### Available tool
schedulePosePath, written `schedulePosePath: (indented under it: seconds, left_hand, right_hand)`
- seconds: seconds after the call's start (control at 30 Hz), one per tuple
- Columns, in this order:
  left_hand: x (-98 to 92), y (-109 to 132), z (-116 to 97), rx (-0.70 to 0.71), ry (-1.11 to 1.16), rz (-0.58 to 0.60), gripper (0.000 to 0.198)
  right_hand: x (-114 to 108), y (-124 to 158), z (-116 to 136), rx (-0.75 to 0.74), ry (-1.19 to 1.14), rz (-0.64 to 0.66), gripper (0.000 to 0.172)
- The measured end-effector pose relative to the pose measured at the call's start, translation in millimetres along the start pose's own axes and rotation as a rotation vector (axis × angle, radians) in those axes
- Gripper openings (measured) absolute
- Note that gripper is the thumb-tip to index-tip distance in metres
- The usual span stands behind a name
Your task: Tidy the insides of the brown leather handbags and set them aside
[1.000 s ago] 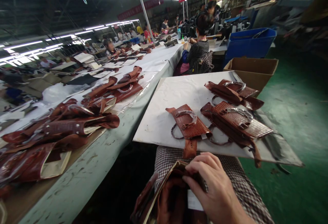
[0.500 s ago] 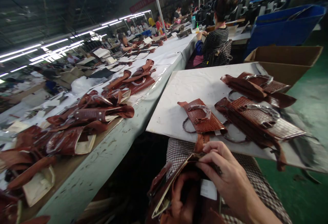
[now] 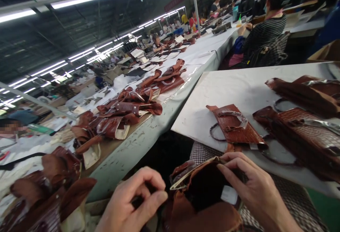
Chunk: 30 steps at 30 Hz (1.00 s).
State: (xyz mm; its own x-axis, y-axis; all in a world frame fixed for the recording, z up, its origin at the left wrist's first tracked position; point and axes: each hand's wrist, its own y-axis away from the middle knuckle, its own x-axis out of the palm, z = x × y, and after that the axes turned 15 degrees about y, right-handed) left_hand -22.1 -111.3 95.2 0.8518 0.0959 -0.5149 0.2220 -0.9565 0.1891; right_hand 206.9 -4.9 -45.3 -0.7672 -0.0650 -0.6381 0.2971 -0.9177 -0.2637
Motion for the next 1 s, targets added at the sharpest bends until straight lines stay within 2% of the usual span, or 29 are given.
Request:
schedulePosePath:
  seconds: [0.03, 0.17, 0.33, 0.47, 0.63, 0.77, 0.87, 0.93, 1.0]
  left_hand:
    - [3.4, -5, -6, -0.037, -0.036, -0.010, 0.030]
    - [26.5, -23, -16, -0.180, -0.082, 0.133, 0.027]
    - [34.8, -33, -6, -0.134, -0.138, 0.142, 0.011]
    - [32.0, -35, 9, -0.084, -0.141, 0.110, 0.009]
    - [32.5, -37, 24, 0.113, -0.200, 0.061, 0.014]
    - [32.5, -41, 30, 0.430, -0.281, 0.077, 0.013]
    - [34.6, -45, 31, 0.616, -0.280, 0.083, 0.010]
    - [37.1, -47, 32, 0.641, -0.255, 0.073, 0.010]
    - [39.1, -48, 32, 0.605, -0.238, 0.078, 0.012]
  right_hand:
    - [0, 0, 1, 0.011, 0.004, -0.007, 0.024]
    - [0, 0, 5, -0.042, 0.036, -0.035, 0.024]
    - [2, -2, 4, -0.151, 0.037, -0.086, 0.019]
    - [7, -2, 0, -0.144, 0.024, -0.113, 0.018]
    - [9, 0, -3, -0.080, 0.011, -0.096, 0.019]
    - [10, 2, -2, 0.032, -0.010, -0.078, 0.022]
    - [10, 2, -4, 0.026, -0.020, -0.100, 0.022]
    - [10, 2, -4, 0.021, -0.039, -0.113, 0.022]
    - [9, 2, -4, 0.026, -0.068, -0.115, 0.022]
